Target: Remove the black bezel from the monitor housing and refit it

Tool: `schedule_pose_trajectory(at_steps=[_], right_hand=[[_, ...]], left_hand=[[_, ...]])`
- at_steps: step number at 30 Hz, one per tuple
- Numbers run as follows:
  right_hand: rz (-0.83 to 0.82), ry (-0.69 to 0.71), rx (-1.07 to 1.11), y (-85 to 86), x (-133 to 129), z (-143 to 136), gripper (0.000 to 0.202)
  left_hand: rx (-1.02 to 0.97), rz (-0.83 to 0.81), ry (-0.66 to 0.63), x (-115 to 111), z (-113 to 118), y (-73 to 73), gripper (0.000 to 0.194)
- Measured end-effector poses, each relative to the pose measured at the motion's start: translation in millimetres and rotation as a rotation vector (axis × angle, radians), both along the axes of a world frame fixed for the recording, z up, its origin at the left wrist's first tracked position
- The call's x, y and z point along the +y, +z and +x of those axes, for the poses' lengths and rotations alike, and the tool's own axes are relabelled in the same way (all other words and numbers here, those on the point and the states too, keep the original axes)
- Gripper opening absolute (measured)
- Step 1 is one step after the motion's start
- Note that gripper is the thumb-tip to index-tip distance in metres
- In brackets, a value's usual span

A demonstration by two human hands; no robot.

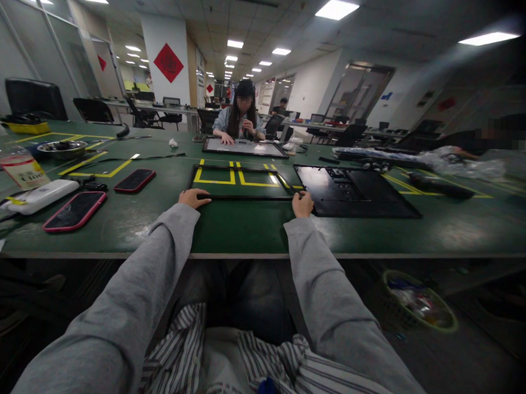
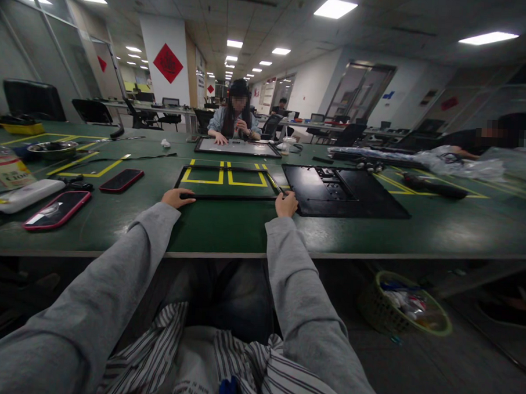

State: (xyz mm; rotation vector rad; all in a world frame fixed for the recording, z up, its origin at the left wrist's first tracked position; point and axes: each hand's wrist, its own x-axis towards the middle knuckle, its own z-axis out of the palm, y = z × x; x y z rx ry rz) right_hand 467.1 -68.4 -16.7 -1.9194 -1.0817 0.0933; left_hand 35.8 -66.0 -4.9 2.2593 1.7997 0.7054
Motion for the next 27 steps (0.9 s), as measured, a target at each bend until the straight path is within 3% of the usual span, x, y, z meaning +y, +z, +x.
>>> schedule_pose_trajectory(at_steps=[5,16,27], right_hand=[[0.048,0.012,0.008,1.8,-1.5,-1.6,0.036],[-0.021,0.056,-0.041,-2.9,1.9,-0.2,0.037],[-0.05,0.029,-0.082,-9.0,6.3,3.0,0.037]], left_hand=[[-0.027,-0.031,0.004,-3.6,1.1,4.8,0.043],[0.021,-0.021,-0.001,11.1,-6.0,-11.0,0.04],[-0.026,-0.061,0.056,6.5,-3.6,-6.3,0.036]])
